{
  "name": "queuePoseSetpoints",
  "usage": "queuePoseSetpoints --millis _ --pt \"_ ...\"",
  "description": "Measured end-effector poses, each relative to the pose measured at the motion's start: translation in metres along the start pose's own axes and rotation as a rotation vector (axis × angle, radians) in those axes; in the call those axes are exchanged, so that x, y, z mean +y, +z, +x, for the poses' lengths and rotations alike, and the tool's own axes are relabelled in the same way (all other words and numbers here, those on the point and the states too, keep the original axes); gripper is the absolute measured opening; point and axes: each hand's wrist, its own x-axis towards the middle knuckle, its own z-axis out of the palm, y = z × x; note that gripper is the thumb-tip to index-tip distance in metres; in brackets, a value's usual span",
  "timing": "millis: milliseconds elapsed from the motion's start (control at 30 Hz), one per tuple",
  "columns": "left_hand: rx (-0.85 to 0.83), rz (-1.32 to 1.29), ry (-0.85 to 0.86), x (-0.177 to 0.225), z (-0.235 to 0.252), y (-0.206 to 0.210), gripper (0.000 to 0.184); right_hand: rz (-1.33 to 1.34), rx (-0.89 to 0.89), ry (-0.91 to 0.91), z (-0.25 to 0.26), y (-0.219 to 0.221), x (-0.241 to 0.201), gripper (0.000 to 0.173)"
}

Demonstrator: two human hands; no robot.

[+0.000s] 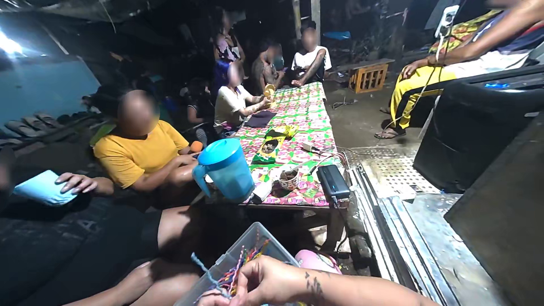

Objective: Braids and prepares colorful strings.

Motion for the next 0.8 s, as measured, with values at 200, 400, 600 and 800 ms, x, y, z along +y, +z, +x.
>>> queuePoseSetpoints --millis 200,400,600,800 --pt "0.015 0.006 0.034 -0.009 0.005 0.008 0.024 -0.295 -0.076 -0.087 -0.01 -0.006 0.003 0.026" --pt "0.008 -0.031 0.001 -0.011 0.009 0.014 0.029 -0.307 0.015 -0.011 -0.014 -0.015 -0.002 0.022" --pt "-0.109 0.01 -0.007 -0.017 0.01 0.014 0.026 -0.218 0.105 0.022 -0.008 -0.014 0.007 0.018" --pt "0.041 0.057 0.01 -0.004 0.009 0.016 0.028 -0.344 -0.063 0.006 -0.011 -0.014 -0.002 0.029"
